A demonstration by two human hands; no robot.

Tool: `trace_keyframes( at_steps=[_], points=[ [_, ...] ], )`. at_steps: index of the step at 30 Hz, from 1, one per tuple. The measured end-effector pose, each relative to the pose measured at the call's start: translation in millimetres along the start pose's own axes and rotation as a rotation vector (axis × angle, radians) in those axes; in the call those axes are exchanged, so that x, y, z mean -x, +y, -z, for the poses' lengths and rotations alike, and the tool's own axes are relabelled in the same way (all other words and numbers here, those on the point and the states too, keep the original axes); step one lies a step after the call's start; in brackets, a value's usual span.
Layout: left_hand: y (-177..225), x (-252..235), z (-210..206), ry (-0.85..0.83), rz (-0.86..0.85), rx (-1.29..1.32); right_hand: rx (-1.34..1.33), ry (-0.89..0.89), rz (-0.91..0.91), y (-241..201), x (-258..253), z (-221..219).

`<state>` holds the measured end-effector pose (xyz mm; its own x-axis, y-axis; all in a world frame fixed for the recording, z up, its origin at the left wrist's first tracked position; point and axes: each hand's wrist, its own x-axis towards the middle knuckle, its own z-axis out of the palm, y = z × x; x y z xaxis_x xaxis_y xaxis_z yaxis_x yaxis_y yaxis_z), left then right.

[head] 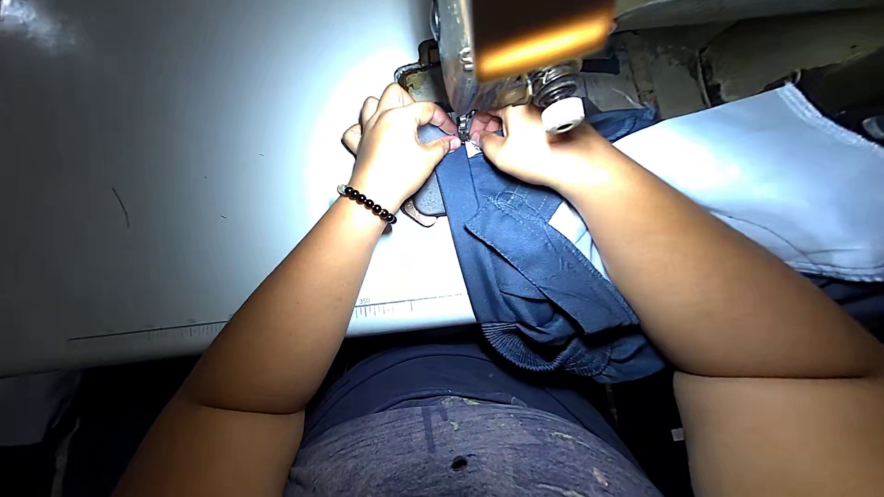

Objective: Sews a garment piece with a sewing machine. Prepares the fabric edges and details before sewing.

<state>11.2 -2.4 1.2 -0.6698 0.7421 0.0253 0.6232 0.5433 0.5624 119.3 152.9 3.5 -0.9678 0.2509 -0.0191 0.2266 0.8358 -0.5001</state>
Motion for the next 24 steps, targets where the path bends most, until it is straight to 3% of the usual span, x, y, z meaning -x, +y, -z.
trace_keyframes(
  at_steps=[17,24],
  points=[
    [11,-9,10,-0.129,0.141,-0.045,0.036,0.137,0.008,8,-12,-6],
    [10,-23,6,-0.079,0.195,-0.085,0.091,0.153,0.039,14,-29,-5]
  ],
)
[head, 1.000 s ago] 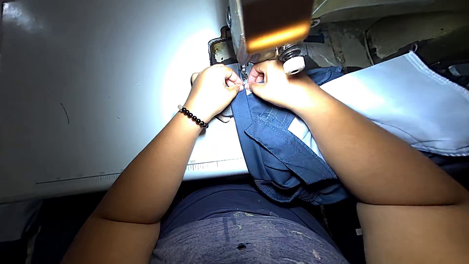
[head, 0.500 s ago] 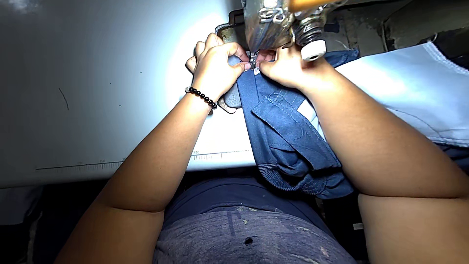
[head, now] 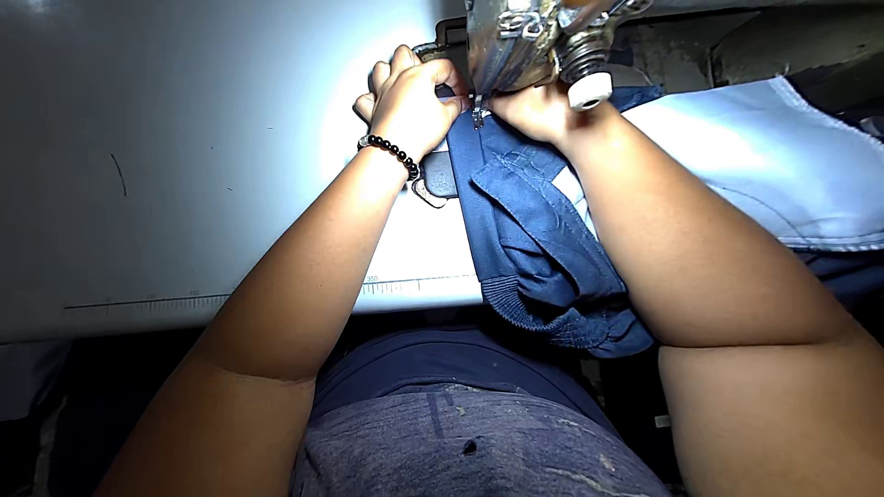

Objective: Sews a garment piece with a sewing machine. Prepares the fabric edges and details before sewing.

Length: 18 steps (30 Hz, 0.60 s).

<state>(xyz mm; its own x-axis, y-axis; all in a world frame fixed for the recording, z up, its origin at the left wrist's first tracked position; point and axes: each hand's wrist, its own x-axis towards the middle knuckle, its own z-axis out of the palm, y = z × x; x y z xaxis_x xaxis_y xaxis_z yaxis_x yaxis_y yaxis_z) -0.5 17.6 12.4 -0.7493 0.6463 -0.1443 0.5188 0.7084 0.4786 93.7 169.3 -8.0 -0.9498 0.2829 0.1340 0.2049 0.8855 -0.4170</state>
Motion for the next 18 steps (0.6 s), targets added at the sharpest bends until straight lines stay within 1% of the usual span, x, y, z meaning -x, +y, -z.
trace_keyframes(
  at_steps=[2,3,4,5,6,7,8,9,10,13,15,16,18],
  points=[
    [-5,8,-5,0.055,-0.083,0.005,0.006,-0.003,-0.012,-2,1,0],
    [-10,18,-8,0.081,-0.185,0.028,0.015,0.000,-0.014,-2,1,1],
    [-18,33,-13,0.092,-0.336,0.055,0.034,-0.004,-0.019,-2,2,1],
    [-27,52,-20,0.083,-0.537,0.075,0.068,-0.013,-0.022,-2,5,2],
    [-35,74,-25,0.032,-0.749,0.054,0.113,-0.053,-0.021,-6,10,7],
    [-40,94,-30,-0.037,-0.929,-0.024,0.171,-0.098,-0.009,-10,17,13],
    [-44,111,-34,-0.107,-1.039,-0.123,0.236,-0.140,0.007,-14,23,19],
    [-45,122,-37,-0.162,-1.088,-0.204,0.295,-0.180,0.021,-18,29,24],
    [-46,127,-39,-0.173,-1.102,-0.242,0.339,-0.203,0.048,-21,36,29],
    [-39,127,-41,-0.134,-1.114,-0.281,0.364,-0.184,0.209,-26,63,45],
    [-33,130,-40,-0.066,-1.140,-0.320,0.345,-0.236,0.308,-41,91,66],
    [-31,131,-41,0.003,-1.166,-0.310,0.302,-0.225,0.395,-53,111,75],
    [-26,130,-39,0.115,-1.217,-0.211,0.101,-0.109,0.605,-87,156,78]
  ],
)
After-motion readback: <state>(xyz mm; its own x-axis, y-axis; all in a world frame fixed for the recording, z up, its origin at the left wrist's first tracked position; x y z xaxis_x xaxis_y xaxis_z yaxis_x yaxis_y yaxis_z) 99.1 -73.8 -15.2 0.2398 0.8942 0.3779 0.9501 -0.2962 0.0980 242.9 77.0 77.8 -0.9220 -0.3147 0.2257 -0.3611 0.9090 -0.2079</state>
